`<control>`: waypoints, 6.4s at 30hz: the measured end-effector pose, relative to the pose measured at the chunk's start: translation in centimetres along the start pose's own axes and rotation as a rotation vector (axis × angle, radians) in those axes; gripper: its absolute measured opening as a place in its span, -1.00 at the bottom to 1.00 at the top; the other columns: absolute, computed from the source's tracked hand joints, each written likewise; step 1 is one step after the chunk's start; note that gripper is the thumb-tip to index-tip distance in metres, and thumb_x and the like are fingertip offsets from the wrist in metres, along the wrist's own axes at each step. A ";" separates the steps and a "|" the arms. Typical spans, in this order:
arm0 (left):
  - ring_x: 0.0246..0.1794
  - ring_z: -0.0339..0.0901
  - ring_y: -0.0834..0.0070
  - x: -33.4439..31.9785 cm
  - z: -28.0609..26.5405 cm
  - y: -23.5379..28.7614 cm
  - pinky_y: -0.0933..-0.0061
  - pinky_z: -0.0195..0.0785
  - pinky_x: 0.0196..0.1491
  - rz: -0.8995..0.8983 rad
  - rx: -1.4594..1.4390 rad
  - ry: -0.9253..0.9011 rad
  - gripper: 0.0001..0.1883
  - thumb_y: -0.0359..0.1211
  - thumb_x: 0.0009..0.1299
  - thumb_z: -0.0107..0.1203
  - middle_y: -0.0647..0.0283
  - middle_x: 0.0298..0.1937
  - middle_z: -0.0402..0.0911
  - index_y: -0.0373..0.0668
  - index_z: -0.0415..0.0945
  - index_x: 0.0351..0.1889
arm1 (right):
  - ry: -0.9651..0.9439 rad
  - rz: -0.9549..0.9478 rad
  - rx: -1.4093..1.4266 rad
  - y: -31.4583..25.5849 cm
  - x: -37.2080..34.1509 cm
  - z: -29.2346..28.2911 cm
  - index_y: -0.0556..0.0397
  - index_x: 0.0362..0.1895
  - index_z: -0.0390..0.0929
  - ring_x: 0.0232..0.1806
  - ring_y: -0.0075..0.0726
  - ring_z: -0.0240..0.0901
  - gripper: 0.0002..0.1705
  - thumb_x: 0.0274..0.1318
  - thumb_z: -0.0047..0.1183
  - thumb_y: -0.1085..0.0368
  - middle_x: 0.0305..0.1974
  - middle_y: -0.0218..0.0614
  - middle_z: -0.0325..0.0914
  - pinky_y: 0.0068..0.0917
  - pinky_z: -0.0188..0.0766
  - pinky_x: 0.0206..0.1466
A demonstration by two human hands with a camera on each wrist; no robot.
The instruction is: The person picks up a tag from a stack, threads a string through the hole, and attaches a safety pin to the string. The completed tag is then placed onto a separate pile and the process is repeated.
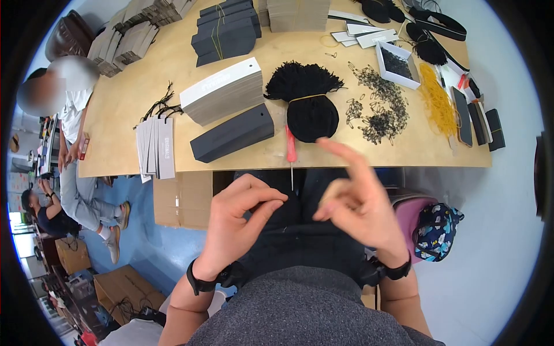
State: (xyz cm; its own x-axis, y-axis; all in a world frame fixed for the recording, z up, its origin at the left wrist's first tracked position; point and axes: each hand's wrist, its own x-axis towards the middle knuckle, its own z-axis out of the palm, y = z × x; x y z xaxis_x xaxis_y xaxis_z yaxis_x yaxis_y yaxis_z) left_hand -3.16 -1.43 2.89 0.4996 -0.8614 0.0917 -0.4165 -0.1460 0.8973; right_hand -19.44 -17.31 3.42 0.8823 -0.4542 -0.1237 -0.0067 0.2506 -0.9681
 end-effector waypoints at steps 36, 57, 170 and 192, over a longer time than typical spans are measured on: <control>-0.15 0.51 0.22 9.1 -6.9 1.2 0.28 0.31 -0.03 0.349 0.691 0.197 -0.70 -0.35 0.15 0.38 0.22 -0.23 0.59 -0.15 0.68 -0.14 | -0.123 0.099 -0.167 3.5 -0.5 0.4 0.14 -0.19 0.53 -0.46 -0.70 0.45 -0.87 0.34 0.11 0.32 -0.48 -0.45 0.53 -0.68 0.38 -0.39; -0.18 0.56 0.16 1.8 -1.2 -1.3 0.29 0.48 -0.16 0.247 0.335 0.083 -0.58 -0.53 0.00 0.33 0.14 -0.15 0.50 -0.20 0.56 -0.12 | -0.034 0.107 -0.106 3.4 -1.3 -0.9 0.14 -0.18 0.54 -0.38 -0.69 0.47 -0.90 0.32 0.12 0.36 -0.38 -0.49 0.52 -0.68 0.41 -0.38; -0.12 0.49 0.66 -0.8 -0.4 -5.3 0.58 0.36 -0.01 -0.266 -0.506 -0.350 -0.79 -0.57 0.37 0.18 0.37 -0.17 0.52 -0.28 0.62 -0.04 | -0.219 0.061 -0.287 7.3 0.6 1.4 0.13 -0.23 0.64 -0.46 -0.66 0.30 -0.84 0.17 0.27 0.31 -0.44 -0.50 0.42 -0.61 0.22 -0.41; -0.18 0.46 0.67 4.3 -13.3 -2.4 0.60 0.38 -0.13 -0.072 -0.199 0.544 -0.58 -0.52 0.37 0.14 0.34 -0.10 0.56 -0.25 0.54 0.22 | -0.236 0.312 0.070 4.3 -0.1 -0.6 0.12 0.14 0.54 -0.27 -0.67 0.41 -0.66 0.36 0.09 0.26 -0.23 -0.44 0.55 -0.65 0.41 -0.16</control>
State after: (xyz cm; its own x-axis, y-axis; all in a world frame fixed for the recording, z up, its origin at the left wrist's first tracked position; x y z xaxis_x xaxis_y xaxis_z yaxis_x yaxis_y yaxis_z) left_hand 10.07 1.69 6.84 0.8618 -0.4709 0.1886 -0.2421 -0.0552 0.9687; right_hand -19.86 -16.69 -0.84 0.9270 -0.1398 -0.3479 -0.2666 0.4068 -0.8738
